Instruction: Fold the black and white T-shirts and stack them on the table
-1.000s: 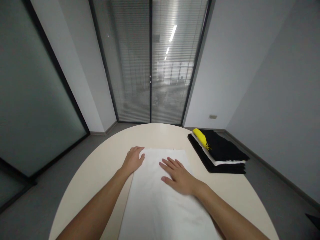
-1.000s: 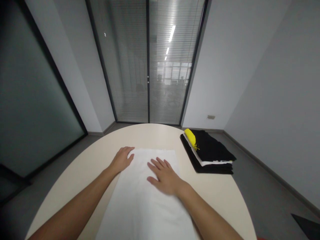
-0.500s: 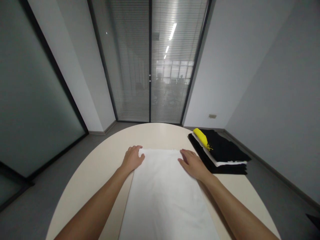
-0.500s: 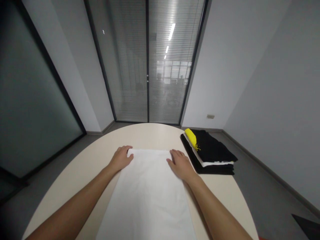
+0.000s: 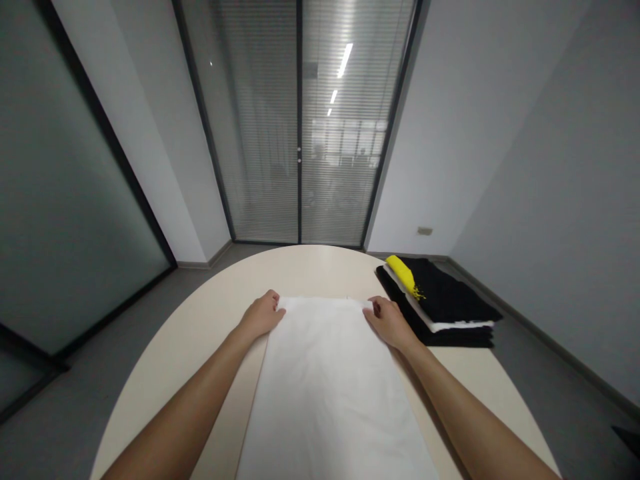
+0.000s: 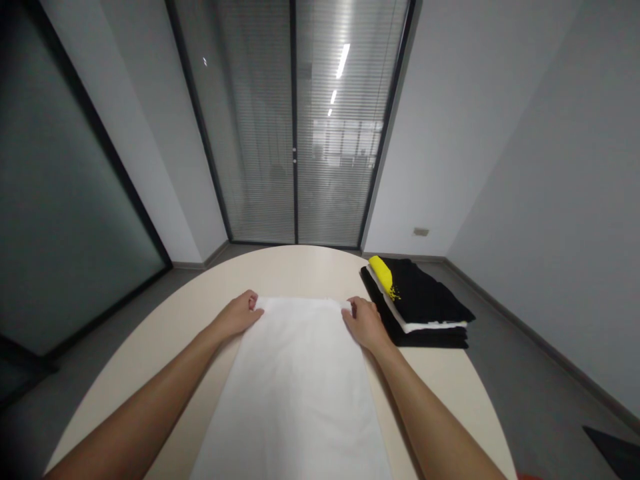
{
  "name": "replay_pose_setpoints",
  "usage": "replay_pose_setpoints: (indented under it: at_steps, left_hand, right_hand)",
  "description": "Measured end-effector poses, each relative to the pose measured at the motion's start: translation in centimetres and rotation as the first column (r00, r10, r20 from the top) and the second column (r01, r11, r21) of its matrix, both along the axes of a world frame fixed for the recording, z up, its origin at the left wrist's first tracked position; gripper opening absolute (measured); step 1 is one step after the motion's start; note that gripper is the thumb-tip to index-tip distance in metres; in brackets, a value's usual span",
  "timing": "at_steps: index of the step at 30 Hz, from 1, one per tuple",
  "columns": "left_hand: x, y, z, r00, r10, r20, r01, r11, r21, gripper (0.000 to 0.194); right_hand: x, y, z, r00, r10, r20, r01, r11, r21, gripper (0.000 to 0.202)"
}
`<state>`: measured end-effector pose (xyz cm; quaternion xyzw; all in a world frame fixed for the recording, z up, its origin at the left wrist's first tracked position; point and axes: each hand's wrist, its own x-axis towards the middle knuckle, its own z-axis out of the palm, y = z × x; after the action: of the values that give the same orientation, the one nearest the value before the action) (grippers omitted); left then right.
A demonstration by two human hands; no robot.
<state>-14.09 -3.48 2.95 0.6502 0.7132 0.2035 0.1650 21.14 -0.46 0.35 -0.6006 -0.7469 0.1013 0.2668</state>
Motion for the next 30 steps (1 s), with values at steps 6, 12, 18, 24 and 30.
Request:
replay_pose_setpoints:
  at_steps: [6, 12, 18, 24, 30]
  left_hand:
    - [-0.2, 0.1, 0.4, 0.985, -0.026, 0.169, 0.028, 1.000, -0.007, 0.018]
    - [0.3, -0.3, 1.4, 0.920, -0.005, 0.391, 0.009, 1.000, -0.010, 0.016]
    - [1.2, -0.8, 2.0, 0.760, 0.070, 0.646, -0.027, 0.997, -0.077, 0.024]
    - [1.5, -1.3, 3.4, 0.618, 0.102, 0.779, -0.056, 0.995, -0.085, 0.027]
    - [1.1, -2.0, 5.9, 0.595, 0.141, 0.791, -0.060, 0.990, -0.131, 0.033]
  right_hand:
    - [-0.4, -0.4, 1.0, 0.985, 0.067, -0.157, -0.075, 0.996, -0.045, 0.034]
    - [-0.6, -1.0, 2.3, 0.992, 0.000, -0.127, -0.016, 0.992, -0.125, 0.035]
    - [-0.5, -1.8, 3.0, 0.971, -0.016, -0.238, -0.021, 0.988, -0.151, 0.026]
    - [-0.5, -2.0, 3.6, 0.790, -0.033, -0.613, -0.116, 0.972, -0.203, 0.037]
    - [0.1, -2.7, 5.6, 0.642, -0.101, -0.760, -0.248, 0.911, -0.330, 0.048]
